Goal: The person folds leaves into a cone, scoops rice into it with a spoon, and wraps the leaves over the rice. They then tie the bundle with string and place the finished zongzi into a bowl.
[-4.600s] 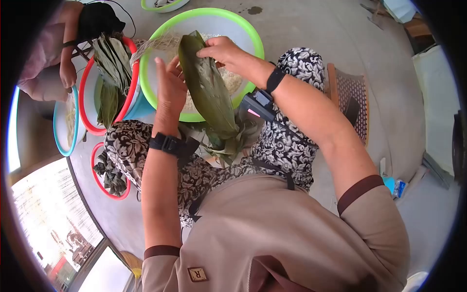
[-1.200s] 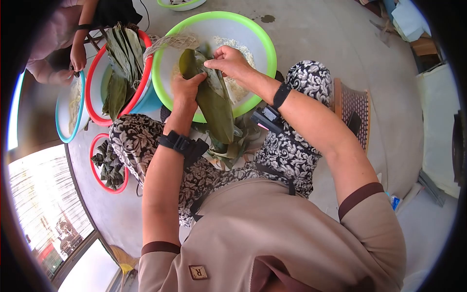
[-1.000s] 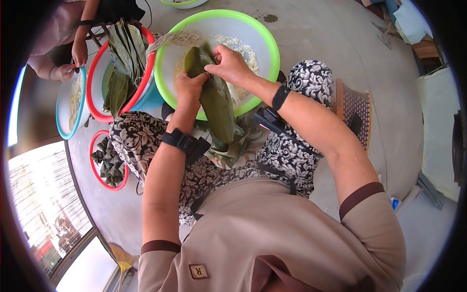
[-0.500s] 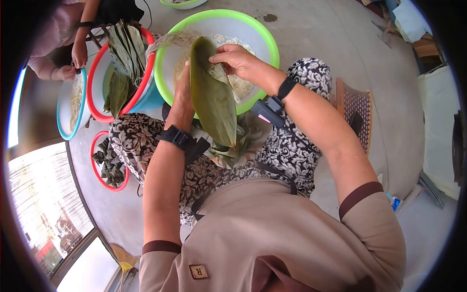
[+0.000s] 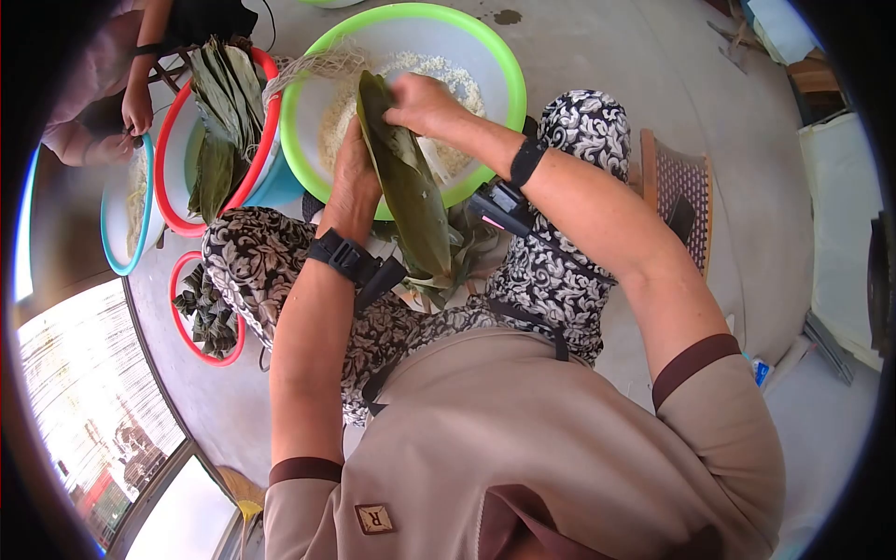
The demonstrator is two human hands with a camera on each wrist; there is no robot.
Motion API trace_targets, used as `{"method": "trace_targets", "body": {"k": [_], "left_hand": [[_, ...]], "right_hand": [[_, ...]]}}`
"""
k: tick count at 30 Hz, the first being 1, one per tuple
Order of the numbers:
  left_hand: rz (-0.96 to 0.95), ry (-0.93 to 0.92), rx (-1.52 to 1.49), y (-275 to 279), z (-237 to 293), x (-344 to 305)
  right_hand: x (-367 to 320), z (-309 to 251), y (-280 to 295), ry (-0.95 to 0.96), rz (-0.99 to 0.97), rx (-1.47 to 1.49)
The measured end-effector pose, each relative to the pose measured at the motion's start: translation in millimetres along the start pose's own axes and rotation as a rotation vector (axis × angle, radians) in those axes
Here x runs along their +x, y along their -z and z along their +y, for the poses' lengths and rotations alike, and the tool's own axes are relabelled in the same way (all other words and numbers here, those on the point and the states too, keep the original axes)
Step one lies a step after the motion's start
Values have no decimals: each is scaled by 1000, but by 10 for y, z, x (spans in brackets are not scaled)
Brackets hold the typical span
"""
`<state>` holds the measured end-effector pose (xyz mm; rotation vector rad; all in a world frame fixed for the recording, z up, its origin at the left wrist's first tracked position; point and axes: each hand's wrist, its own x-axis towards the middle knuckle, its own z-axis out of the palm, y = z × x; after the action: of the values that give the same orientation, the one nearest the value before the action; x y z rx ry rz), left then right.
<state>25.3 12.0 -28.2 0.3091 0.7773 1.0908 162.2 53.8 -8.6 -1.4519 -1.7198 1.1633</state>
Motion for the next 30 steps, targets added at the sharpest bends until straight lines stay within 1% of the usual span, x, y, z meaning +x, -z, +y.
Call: {"method": "trace_targets", "body": {"k": [1,2,5,7,8,10,11,13,14,15,16,17,19,21,22,23,24,26,27,29,30], "left_hand": [[-11,20,-78,68,-15,42],[-11,21,-78,135,-39,75],[33,19,-59,160,-41,93],[102,-16,16,115,0,49],[105,-17,17,104,20,14],[176,-18,46,46,80,-58],[175,-19,47,138,97,-11],[-27,-40,-153,447,164,90],[-140,-14,-172,584,201,91],[-97,7,-212,545,257,23],[-96,-23,-214,552,277,-36],[-95,-55,-215,570,296,-90],[-83,-60,-240,625,339,-156],[-97,-93,-178,647,395,-306],[-64,-60,-262,627,402,-315],[-67,-62,-266,619,436,-347],[-60,-47,-281,612,462,-381],[-46,-39,-300,637,498,-416],[-44,-53,-310,649,516,-411],[-35,-75,-327,681,566,-406],[-48,-57,-346,677,584,-412]], "right_hand": [[-11,-6,1,-1,0,0],[-28,-11,2,8,1,26],[-105,-84,31,36,-8,56],[-175,-187,62,58,-22,62],[-220,-229,78,71,-40,36],[-228,-248,114,87,-57,8],[-207,-235,136,100,-51,22],[-198,-130,184,100,-42,34],[-198,-47,212,219,-73,-61],[-205,49,233,339,-106,-157],[-217,166,234,399,-189,-244],[-273,287,213,393,-191,-249],[-384,497,184,463,-365,-549],[-482,614,183,491,-407,-576],[-519,616,219,552,-438,-632],[-520,626,214,625,-459,-683],[-520,603,205,626,-462,-686],[-487,563,158,612,-598,-820],[-469,508,159,619,-604,-819],[-428,390,203,715,-706,-950],[-427,382,195,722,-712,-950]]}}
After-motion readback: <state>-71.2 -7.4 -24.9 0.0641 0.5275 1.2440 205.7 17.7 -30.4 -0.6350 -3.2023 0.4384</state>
